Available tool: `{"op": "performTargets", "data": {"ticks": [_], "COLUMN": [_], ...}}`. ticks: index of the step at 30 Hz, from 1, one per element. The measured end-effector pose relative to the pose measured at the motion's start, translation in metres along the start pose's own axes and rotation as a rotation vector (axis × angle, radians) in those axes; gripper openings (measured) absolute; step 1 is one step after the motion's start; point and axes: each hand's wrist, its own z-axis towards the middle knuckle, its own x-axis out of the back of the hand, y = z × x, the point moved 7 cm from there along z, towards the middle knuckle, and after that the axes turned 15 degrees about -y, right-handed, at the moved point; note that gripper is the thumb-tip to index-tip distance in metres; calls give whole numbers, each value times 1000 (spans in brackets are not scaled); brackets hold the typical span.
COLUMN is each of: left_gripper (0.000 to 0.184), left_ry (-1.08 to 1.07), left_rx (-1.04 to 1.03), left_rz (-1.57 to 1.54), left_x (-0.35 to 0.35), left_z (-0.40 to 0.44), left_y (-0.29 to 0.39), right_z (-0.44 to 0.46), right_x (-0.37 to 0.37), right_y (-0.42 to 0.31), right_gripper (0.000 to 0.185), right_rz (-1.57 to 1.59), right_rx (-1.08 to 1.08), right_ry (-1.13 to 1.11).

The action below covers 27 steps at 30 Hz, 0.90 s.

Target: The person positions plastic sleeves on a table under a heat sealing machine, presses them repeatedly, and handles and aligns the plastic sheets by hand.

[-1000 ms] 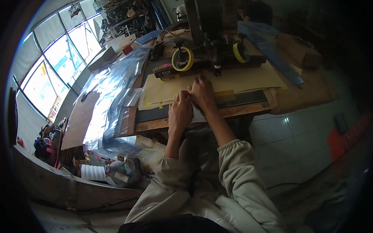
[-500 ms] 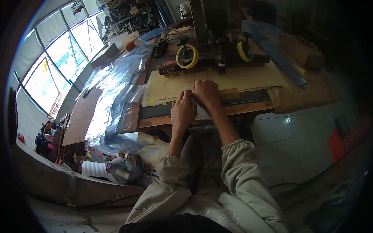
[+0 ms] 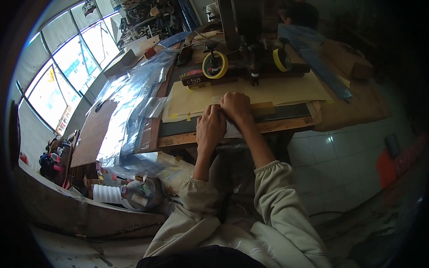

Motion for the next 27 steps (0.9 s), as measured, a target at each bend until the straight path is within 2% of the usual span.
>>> {"op": "performTargets", "data": {"ticks": [27], "left_gripper": [19], "left_ry": [6], "left_rx": [-1], "left_rz": [8], "left_x": [1], "left_z": [-1], "left_y": [2], "right_z": [-2], "right_x": [3], "right_y": [-2], "right_gripper": [31], "right_rz": [32], "right_rx": [8], "right_ry": [-7]}}
